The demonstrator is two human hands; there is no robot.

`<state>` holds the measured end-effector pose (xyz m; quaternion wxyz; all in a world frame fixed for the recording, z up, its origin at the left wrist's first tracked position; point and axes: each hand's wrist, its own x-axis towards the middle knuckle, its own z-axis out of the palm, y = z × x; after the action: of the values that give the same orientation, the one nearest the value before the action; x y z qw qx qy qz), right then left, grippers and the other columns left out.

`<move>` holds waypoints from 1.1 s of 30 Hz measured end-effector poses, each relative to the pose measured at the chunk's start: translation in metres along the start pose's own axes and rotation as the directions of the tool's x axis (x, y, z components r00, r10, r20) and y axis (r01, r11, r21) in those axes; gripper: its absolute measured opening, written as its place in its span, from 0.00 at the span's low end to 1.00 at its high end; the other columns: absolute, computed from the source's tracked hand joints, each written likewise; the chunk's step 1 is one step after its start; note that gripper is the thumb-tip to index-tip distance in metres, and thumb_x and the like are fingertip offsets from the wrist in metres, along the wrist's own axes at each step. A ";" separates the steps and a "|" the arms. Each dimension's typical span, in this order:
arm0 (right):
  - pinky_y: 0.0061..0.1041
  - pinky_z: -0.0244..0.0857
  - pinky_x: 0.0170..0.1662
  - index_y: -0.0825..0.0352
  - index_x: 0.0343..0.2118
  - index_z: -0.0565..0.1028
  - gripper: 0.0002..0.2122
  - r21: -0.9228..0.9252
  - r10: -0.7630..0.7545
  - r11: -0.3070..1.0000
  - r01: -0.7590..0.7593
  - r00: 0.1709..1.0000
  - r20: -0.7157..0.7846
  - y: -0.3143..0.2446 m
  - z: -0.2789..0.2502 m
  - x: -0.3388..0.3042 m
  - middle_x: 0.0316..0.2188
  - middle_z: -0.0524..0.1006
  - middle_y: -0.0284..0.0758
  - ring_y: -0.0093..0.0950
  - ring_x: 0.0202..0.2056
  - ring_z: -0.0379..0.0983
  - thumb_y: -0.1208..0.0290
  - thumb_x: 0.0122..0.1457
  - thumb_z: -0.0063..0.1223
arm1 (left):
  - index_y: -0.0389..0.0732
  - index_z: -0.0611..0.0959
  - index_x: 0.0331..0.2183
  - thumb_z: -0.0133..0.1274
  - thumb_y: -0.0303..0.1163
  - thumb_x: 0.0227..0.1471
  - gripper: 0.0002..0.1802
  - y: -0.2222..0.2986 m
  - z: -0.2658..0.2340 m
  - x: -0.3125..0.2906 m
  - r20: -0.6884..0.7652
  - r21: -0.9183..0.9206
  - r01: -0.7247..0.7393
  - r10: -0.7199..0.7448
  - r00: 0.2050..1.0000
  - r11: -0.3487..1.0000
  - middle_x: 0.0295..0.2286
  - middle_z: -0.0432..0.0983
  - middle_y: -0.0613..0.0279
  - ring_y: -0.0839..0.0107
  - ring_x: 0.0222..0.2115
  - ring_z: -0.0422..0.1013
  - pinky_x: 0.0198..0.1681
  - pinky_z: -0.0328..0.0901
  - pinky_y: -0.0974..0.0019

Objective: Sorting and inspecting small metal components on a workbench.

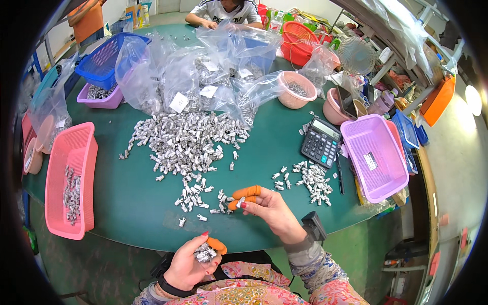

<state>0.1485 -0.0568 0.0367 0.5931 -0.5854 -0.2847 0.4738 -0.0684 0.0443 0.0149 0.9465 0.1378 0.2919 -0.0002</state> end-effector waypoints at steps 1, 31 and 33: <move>0.17 0.66 0.43 0.70 0.48 0.73 0.13 0.033 -0.014 0.999 0.015 1.000 -0.003 0.001 0.000 0.000 0.41 0.78 0.35 0.18 0.40 0.73 0.77 0.60 0.50 | 0.31 0.77 0.37 0.42 0.42 0.62 0.21 0.000 0.001 0.000 0.004 0.000 -0.002 0.002 1.000 1.000 0.24 0.75 0.55 0.69 0.17 0.69 0.18 0.63 0.69; 0.30 0.64 0.36 0.62 0.36 0.80 0.11 -0.934 -0.500 0.174 0.311 0.845 0.189 0.016 0.012 0.025 0.29 0.74 0.33 0.35 0.32 0.67 0.75 0.47 0.62 | 0.31 0.74 0.46 0.42 0.40 0.60 0.22 -0.002 -0.014 0.005 0.054 -0.207 -0.006 0.017 0.998 0.978 0.34 0.76 0.52 0.69 0.23 0.68 0.18 0.58 0.73; 0.31 0.64 0.36 0.63 0.36 0.80 0.11 -0.940 -0.502 0.168 0.296 0.847 0.177 0.021 0.011 0.026 0.29 0.73 0.33 0.34 0.32 0.67 0.75 0.47 0.63 | 0.30 0.74 0.46 0.43 0.40 0.60 0.22 -0.002 -0.014 0.005 0.073 -0.199 0.001 0.014 0.997 0.980 0.34 0.75 0.52 0.70 0.22 0.67 0.17 0.57 0.73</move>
<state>0.1441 -0.0317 0.0127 0.2550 -0.7604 -0.5971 -0.0148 -0.0724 0.0462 0.0004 0.9657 0.0432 0.2546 0.0267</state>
